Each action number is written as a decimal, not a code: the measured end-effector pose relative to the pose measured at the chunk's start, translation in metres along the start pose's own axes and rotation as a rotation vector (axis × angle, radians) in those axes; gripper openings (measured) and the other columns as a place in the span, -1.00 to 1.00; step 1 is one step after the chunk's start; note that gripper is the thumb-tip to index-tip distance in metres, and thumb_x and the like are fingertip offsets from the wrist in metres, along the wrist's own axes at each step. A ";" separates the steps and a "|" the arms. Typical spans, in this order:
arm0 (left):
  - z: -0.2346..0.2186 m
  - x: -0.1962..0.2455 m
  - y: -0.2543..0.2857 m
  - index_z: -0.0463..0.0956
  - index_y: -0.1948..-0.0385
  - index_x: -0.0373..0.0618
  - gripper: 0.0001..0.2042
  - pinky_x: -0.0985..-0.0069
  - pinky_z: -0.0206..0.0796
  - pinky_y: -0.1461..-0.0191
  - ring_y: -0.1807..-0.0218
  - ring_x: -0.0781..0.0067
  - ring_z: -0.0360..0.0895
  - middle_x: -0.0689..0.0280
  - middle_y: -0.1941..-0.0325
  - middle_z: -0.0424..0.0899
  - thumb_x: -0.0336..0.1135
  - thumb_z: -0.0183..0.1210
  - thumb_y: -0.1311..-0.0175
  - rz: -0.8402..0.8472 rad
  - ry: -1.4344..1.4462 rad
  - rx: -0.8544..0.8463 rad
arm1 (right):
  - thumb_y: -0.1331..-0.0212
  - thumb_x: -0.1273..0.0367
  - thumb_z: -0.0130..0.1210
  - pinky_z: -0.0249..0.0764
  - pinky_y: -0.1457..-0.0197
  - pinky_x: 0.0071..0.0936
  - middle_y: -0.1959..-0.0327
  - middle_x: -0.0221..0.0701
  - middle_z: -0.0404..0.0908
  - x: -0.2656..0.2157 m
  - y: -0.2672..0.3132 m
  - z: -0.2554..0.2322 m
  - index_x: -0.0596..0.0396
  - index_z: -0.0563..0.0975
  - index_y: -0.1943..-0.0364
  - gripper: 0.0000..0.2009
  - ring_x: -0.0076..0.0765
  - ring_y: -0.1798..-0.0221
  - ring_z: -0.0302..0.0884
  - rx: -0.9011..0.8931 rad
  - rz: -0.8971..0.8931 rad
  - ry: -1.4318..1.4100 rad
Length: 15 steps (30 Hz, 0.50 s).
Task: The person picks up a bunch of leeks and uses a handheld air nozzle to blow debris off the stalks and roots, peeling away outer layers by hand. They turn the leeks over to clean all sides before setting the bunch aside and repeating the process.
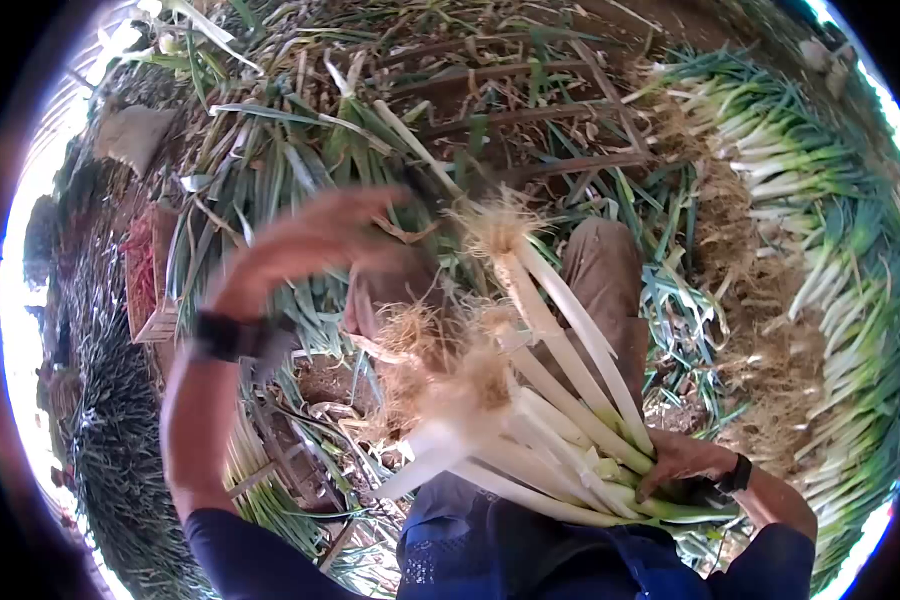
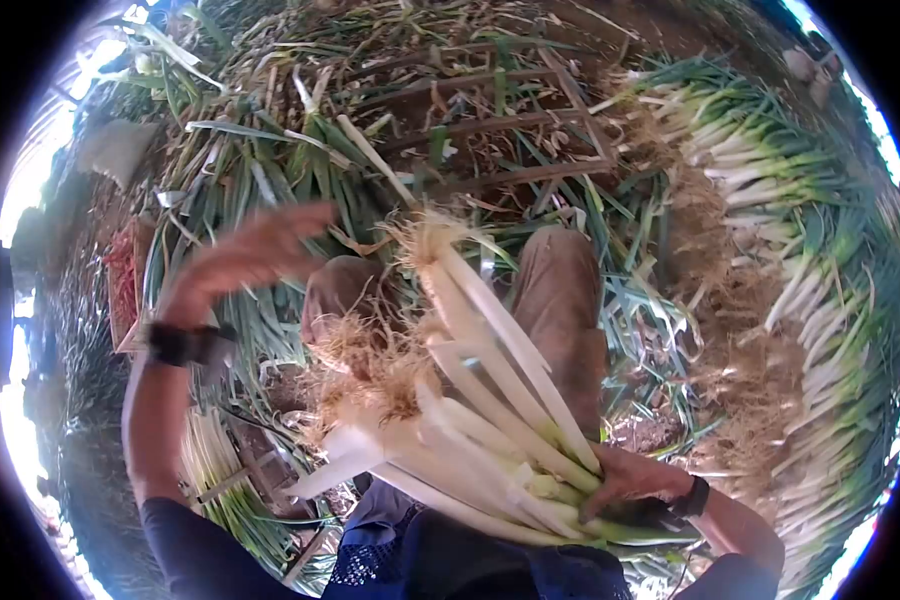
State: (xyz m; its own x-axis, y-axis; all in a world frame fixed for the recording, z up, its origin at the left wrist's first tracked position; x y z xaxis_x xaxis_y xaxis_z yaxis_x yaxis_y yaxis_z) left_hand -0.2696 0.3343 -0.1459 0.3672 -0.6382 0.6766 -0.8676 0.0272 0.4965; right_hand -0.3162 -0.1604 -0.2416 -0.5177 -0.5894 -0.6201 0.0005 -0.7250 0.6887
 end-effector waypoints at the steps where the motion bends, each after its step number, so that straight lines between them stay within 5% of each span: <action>1: 0.043 -0.007 -0.023 0.20 -0.52 -0.14 -0.18 0.15 0.36 -0.47 -0.40 0.13 0.45 0.02 -0.48 0.43 -0.15 0.44 -0.26 0.130 0.130 -0.280 | 0.07 0.51 0.57 0.34 -0.45 -0.44 -0.33 -0.41 0.51 -0.001 0.001 -0.001 0.03 0.26 -0.50 -0.04 -0.42 -0.36 0.39 -0.012 -0.008 0.040; 3: 0.106 -0.006 -0.054 0.22 -0.51 -0.14 -0.15 0.17 0.32 -0.49 -0.41 0.13 0.44 0.01 -0.46 0.45 -0.13 0.48 -0.21 0.095 0.014 -0.534 | 0.06 0.50 0.57 0.35 -0.45 -0.44 -0.33 -0.41 0.51 0.000 0.003 -0.001 0.02 0.25 -0.51 -0.03 -0.42 -0.36 0.39 -0.029 -0.011 0.088; 4: 0.118 -0.002 -0.057 0.22 -0.51 -0.14 -0.15 0.17 0.32 -0.49 -0.41 0.13 0.44 0.01 -0.46 0.45 -0.13 0.48 -0.21 0.095 0.012 -0.528 | 0.07 0.50 0.57 0.36 -0.45 -0.43 -0.34 -0.40 0.50 0.002 0.003 -0.003 0.01 0.24 -0.51 -0.02 -0.42 -0.36 0.40 -0.040 0.084 0.091; 6: 0.130 0.015 -0.050 0.29 -0.47 -0.16 -0.22 0.22 0.36 -0.45 -0.32 0.14 0.52 0.00 -0.37 0.54 -0.19 0.47 -0.22 0.451 0.406 -0.638 | 0.07 0.49 0.57 0.38 -0.43 -0.43 -0.34 -0.40 0.51 -0.002 0.002 0.000 -0.02 0.24 -0.52 -0.02 -0.42 -0.34 0.43 -0.041 0.110 0.089; 7: 0.130 0.015 -0.048 0.29 -0.47 -0.16 -0.22 0.22 0.36 -0.45 -0.32 0.14 0.52 0.00 -0.37 0.54 -0.19 0.47 -0.22 0.449 0.403 -0.638 | 0.07 0.49 0.57 0.38 -0.43 -0.43 -0.34 -0.40 0.51 0.000 0.001 0.000 -0.02 0.24 -0.52 -0.02 -0.42 -0.34 0.43 -0.044 0.107 0.088; 9: 0.130 0.018 -0.044 0.42 -0.35 -0.18 -0.35 0.28 0.40 -0.39 -0.25 0.15 0.57 0.04 -0.26 0.62 -0.24 0.45 -0.22 0.411 0.028 -0.537 | 0.07 0.49 0.57 0.38 -0.43 -0.42 -0.33 -0.40 0.52 0.003 -0.001 0.002 -0.03 0.24 -0.52 -0.02 -0.41 -0.34 0.44 -0.063 0.038 0.000; 10: 0.130 0.015 -0.043 0.57 -0.19 -0.19 -0.51 0.32 0.43 -0.35 -0.23 0.21 0.58 0.06 -0.19 0.67 -0.26 0.43 -0.24 0.346 -0.062 -0.295 | 0.07 0.49 0.57 0.38 -0.43 -0.42 -0.33 -0.40 0.52 0.005 -0.001 0.001 -0.03 0.24 -0.52 -0.02 -0.41 -0.34 0.44 -0.064 0.038 -0.003; 11: 0.117 0.023 -0.041 0.57 -0.19 -0.19 -0.51 0.32 0.43 -0.35 -0.23 0.21 0.58 0.06 -0.19 0.67 -0.26 0.43 -0.24 0.345 -0.062 -0.296 | 0.08 0.49 0.57 0.37 -0.44 -0.41 -0.34 -0.40 0.52 0.007 -0.002 -0.001 -0.03 0.24 -0.52 -0.01 -0.42 -0.34 0.43 -0.074 0.050 0.067; 13: 0.065 0.031 -0.035 0.60 -0.19 -0.14 -0.57 0.25 0.51 -0.23 -0.14 0.14 0.65 0.02 -0.18 0.69 -0.17 0.31 -0.33 -0.026 -0.223 -0.208 | 0.08 0.49 0.58 0.37 -0.44 -0.40 -0.34 -0.40 0.51 0.012 -0.005 -0.003 -0.03 0.23 -0.52 0.00 -0.42 -0.35 0.42 -0.089 0.060 0.139; 15: 0.044 0.014 -0.035 0.64 -0.12 -0.15 -0.56 0.24 0.53 -0.19 -0.09 0.17 0.68 0.02 -0.13 0.72 -0.06 0.31 -0.34 0.049 -0.232 -0.317 | 0.12 0.48 0.60 0.34 -0.47 -0.39 -0.36 -0.40 0.50 0.015 -0.004 -0.005 -0.03 0.24 -0.52 0.02 -0.43 -0.37 0.40 -0.073 0.053 0.103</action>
State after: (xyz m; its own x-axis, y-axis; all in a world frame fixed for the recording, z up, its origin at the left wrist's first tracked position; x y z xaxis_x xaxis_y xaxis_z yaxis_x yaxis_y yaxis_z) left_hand -0.2484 0.2909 -0.1780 0.2109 -0.7861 0.5810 -0.7223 0.2751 0.6345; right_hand -0.3199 -0.1680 -0.2559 -0.4249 -0.6586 -0.6211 0.0898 -0.7134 0.6950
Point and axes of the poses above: each hand's wrist, its own y-axis away from the middle knuckle, its own z-axis out of the palm, x = y × z, the point moved 3 cm from there along -y, towards the middle knuckle
